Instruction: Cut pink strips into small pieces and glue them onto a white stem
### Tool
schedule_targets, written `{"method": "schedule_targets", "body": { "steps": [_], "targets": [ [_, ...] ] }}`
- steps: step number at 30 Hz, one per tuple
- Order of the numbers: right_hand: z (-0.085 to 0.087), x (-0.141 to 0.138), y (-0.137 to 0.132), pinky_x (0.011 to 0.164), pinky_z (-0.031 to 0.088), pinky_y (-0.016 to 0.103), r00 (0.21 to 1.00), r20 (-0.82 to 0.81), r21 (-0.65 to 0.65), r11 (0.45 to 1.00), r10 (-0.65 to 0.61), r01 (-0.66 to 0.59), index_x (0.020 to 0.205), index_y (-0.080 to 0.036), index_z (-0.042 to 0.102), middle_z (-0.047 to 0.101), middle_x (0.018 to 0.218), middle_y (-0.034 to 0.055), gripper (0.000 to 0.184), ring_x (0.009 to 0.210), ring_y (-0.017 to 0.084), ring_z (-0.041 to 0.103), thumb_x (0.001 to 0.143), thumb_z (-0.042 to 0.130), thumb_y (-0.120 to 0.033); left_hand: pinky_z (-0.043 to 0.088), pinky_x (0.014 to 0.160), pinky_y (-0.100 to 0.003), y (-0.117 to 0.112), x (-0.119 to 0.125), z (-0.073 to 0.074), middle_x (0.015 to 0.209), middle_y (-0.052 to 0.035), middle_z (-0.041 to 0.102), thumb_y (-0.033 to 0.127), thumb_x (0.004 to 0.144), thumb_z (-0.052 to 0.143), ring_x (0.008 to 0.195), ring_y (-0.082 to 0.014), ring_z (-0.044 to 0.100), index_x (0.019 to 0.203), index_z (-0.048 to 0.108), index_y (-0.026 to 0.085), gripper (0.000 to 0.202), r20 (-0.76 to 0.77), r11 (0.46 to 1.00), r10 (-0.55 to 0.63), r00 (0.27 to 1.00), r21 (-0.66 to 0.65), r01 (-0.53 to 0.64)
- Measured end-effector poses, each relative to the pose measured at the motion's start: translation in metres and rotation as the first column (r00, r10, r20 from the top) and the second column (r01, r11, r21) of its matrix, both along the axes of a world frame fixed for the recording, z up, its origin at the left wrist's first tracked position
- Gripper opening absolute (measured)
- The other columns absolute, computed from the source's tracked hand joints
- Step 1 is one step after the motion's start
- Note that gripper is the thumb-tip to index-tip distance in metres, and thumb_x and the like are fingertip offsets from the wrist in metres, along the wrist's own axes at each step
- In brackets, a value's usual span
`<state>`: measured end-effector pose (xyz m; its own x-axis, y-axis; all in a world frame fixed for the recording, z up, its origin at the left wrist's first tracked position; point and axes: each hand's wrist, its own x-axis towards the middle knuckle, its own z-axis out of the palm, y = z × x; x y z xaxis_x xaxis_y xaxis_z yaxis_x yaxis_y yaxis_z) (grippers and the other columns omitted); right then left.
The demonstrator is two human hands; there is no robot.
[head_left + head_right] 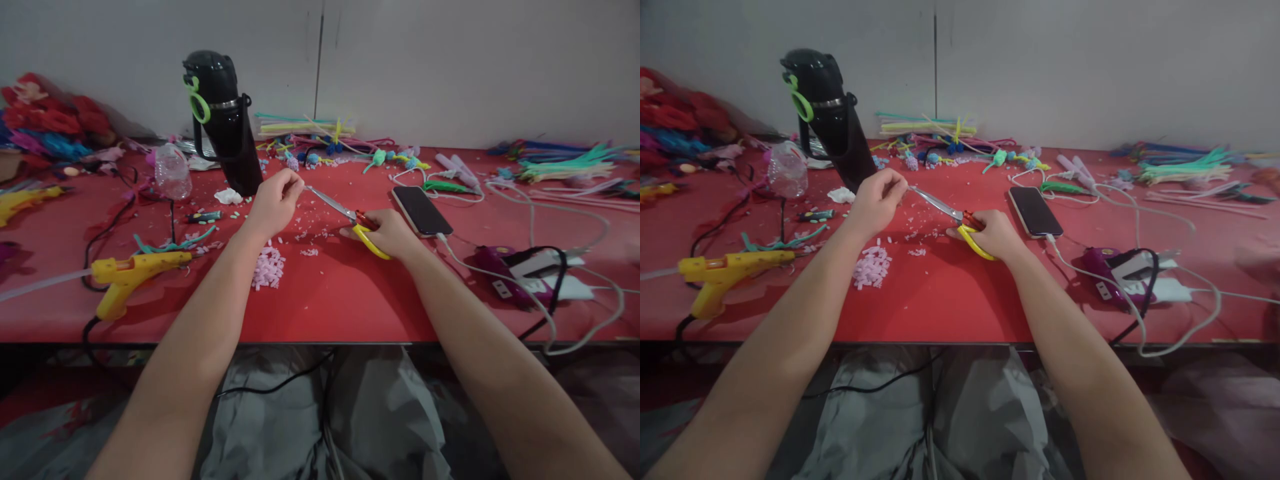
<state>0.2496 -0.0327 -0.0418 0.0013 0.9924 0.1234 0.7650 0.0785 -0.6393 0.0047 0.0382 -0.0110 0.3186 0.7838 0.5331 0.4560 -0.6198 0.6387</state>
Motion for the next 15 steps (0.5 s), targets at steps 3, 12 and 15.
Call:
{"method": "schedule_targets", "body": {
  "steps": [3,12,15],
  "targets": [
    [0.0002,0.0000,-0.0001,0.052,0.019,0.029,1.000,0.009,-0.002,1.000,-0.002,0.002,0.058,-0.020,0.039,0.026,0.061,-0.0040,0.066,0.059,0.010,0.027,0.061,0.071,-0.078,0.042,0.068,-0.030,-0.0011,0.0002,0.0006,0.067,-0.0003,0.051,0.034,0.095,0.052,0.068,-0.0141,0.049,0.079,0.056,0.020,0.022,0.000,1.000,0.007,1.000,0.004,-0.007],
    [0.0003,-0.0002,0.0009,0.053,0.018,0.030,0.999,-0.002,0.022,0.999,-0.048,0.048,0.059,-0.021,0.037,0.027,0.060,-0.0040,0.065,0.059,0.010,0.024,0.064,0.071,-0.076,0.042,0.066,-0.031,0.0002,-0.0005,-0.0003,0.067,-0.0005,0.052,0.040,0.096,0.052,0.066,-0.0142,0.049,0.078,0.054,0.021,0.026,0.004,1.000,0.016,1.000,0.014,-0.016],
    [-0.0002,-0.0004,0.0005,0.052,0.018,0.030,0.999,-0.013,0.015,0.999,-0.034,0.035,0.059,-0.021,0.037,0.026,0.060,-0.0041,0.065,0.059,0.010,0.024,0.063,0.072,-0.075,0.042,0.067,-0.030,0.0010,-0.0004,-0.0013,0.068,-0.0010,0.052,0.043,0.096,0.052,0.067,-0.0147,0.050,0.079,0.053,0.021,0.028,0.000,1.000,0.012,1.000,0.017,-0.012]
  ]
}}
